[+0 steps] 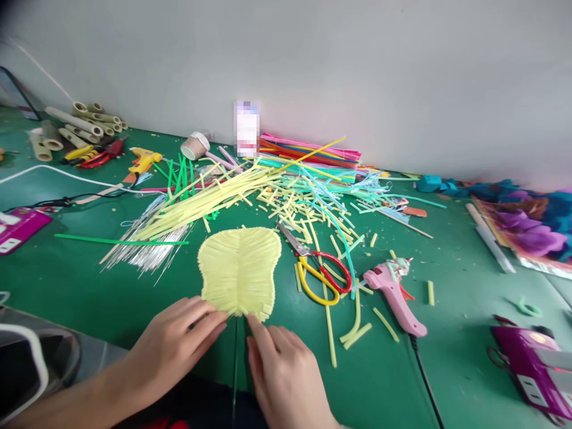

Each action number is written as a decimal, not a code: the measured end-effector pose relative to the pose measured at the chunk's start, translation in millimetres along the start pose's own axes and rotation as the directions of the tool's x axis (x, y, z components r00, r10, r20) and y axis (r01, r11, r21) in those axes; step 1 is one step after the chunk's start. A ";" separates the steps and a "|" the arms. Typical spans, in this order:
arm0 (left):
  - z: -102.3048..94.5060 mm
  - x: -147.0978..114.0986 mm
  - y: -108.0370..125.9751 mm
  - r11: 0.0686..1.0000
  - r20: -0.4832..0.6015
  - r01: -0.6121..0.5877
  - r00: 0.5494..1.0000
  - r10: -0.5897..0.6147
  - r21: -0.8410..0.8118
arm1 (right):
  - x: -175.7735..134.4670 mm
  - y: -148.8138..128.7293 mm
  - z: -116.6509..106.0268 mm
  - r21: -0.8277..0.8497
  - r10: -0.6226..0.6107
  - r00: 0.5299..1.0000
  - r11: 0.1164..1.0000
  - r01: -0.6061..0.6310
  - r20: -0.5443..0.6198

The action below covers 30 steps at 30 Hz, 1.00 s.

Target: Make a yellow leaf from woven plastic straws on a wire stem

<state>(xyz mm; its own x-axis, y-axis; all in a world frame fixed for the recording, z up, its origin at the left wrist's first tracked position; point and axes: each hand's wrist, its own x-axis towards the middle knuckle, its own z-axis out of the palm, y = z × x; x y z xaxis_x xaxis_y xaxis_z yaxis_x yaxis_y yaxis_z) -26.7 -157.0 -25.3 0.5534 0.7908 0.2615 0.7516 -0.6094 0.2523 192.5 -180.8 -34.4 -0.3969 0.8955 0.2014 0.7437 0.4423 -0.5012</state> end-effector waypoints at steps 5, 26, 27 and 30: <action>-20.3 -21.1 -7.6 0.978 0.205 0.193 0.963 -0.174 -0.075 | 4.4 10.2 -28.8 0.234 0.344 0.835 0.851 -0.470 0.429; -37.7 -26.8 -17.8 0.885 0.546 0.420 0.798 -0.255 -0.202 | 32.3 8.0 -8.6 0.652 0.340 0.914 0.645 -0.399 0.222; -38.6 -24.8 -16.9 0.871 0.544 0.431 0.801 -0.248 -0.237 | 33.7 7.6 -5.9 0.645 0.328 0.927 0.672 -0.364 0.181; -41.4 -19.8 -16.0 0.837 0.554 0.454 0.800 -0.231 -0.307 | 37.2 5.8 -1.1 0.625 0.307 0.948 0.726 -0.287 0.079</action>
<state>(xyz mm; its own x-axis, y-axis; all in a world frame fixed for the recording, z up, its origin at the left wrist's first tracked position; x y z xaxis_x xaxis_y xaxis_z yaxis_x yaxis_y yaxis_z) -64.5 -165.2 4.0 0.4681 0.8046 -0.3653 0.7699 -0.1684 0.6156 182.7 -144.8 -28.9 -0.1905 0.9812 -0.0295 0.3177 0.0332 -0.9476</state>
